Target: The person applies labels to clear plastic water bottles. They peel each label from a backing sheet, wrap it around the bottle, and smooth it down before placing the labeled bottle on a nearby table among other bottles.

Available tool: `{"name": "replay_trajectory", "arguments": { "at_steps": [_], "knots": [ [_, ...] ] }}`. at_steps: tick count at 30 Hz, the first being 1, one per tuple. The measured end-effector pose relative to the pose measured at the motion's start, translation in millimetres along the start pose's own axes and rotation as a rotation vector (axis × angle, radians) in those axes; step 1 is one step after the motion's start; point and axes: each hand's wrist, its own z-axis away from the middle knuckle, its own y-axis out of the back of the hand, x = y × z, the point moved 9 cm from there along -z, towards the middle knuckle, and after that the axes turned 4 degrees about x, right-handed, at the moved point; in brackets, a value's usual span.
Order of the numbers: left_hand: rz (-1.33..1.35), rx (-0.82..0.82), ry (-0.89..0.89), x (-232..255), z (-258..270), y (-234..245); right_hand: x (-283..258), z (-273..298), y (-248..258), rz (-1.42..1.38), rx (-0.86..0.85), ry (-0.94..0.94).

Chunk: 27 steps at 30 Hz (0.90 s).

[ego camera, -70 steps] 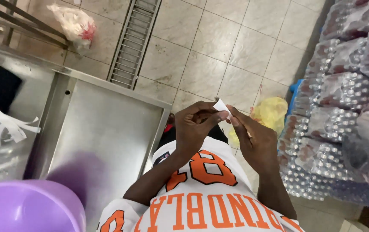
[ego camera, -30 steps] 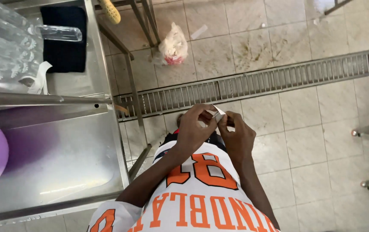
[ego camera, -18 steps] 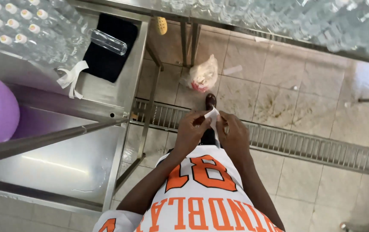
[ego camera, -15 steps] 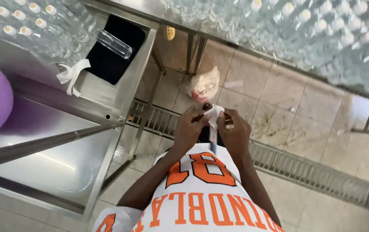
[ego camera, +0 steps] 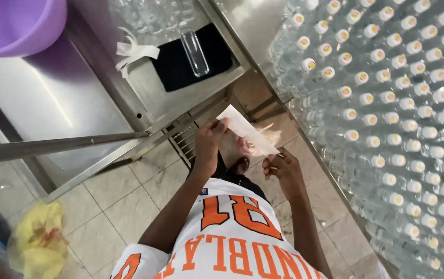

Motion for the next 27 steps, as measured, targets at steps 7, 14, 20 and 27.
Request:
{"name": "replay_trajectory", "arguments": {
  "at_steps": [7, 14, 20, 27],
  "knots": [
    [-0.233, -0.115, -0.179, 38, -52, -19, -106, -33, -32, 0.711, 0.063, 0.425],
    [-0.394, -0.274, -0.225, 86, -106, -45, -190, -87, -147, 0.663, -0.171, 0.653],
    [-0.399, -0.388, -0.261, 117, -147, -47, -171, -147, -167, 0.663, -0.131, 0.427],
    [-0.576, -0.089, -0.837, 168, -143, -45, -174, -163, -192, 0.377, -0.011, 0.438]
  ]
}}
